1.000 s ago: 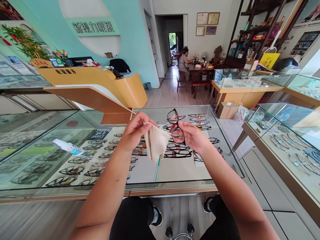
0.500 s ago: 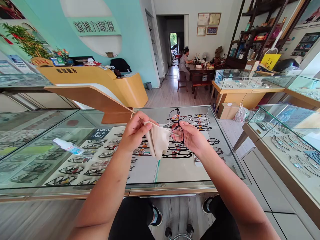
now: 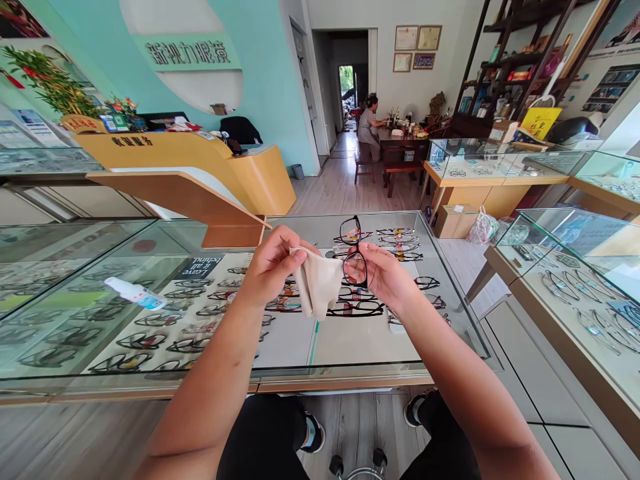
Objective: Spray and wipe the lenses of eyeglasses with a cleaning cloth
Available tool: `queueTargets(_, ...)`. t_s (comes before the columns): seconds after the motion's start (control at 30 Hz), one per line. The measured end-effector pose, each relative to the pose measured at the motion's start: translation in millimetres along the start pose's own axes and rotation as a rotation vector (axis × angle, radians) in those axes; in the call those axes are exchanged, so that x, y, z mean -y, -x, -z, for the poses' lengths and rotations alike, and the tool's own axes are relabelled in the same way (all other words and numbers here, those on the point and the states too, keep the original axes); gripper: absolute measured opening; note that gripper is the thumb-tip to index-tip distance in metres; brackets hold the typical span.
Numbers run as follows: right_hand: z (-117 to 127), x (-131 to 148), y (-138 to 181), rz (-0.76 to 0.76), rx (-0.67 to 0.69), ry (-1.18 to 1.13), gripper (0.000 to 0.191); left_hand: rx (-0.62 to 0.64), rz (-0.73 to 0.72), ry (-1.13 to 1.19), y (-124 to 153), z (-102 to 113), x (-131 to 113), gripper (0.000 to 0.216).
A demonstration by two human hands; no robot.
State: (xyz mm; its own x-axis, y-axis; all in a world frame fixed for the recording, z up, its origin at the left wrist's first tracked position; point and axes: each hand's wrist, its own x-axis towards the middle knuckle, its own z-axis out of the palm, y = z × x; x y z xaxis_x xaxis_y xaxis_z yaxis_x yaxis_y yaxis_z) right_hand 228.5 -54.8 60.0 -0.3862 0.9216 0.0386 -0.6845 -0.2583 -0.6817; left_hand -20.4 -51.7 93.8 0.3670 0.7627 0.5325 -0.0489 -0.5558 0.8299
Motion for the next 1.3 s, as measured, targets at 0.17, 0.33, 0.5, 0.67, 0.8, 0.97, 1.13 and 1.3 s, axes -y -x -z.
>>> queueTargets(0.17, 0.1, -1.0, 0.5, 0.006, -0.013, 0.019, 0.022, 0.004, 0.028, 0.01, 0.3, -1.7, -2.1, 0.041)
queueTargets(0.33, -1.2, -0.9, 2.2, 0.022, 0.033, 0.069, 0.019, 0.02, 0.021, 0.033, -0.2, -1.8, -2.5, 0.042)
queueTargets(0.5, -2.4, -2.2, 3.9, -0.008, 0.069, 0.095, 0.022, 0.043, 0.018, 0.054, -0.2, -1.6, -1.5, 0.038)
queueTargets(0.67, -2.4, -0.8, 4.3, 0.008, 0.071, 0.099, 0.023, 0.032, 0.031, 0.035, -0.4, -0.7, -0.1, 0.038)
queueTargets(0.8, -1.0, 6.2, 4.5, 0.03, 0.02, 0.063, 0.02, 0.018, 0.023, -0.006, 0.8, 3.3, 4.0, 0.037)
queueTargets(0.97, 1.9, 17.3, 6.7, 0.041, -0.008, 0.026, 0.016, 0.043, 0.056, -0.111, 4.0, 13.0, 5.8, 0.033)
queueTargets(1.13, 2.3, 24.6, 10.8, 0.034, -0.033, 0.014, 0.017, 0.074, 0.178, -0.116, 4.4, 16.2, -2.5, 0.036)
queueTargets(1.3, 0.9, 28.0, 13.7, 0.082, -0.025, 0.041, 0.022, -0.012, 0.366, 0.142, -1.1, 6.4, 2.1, 0.052)
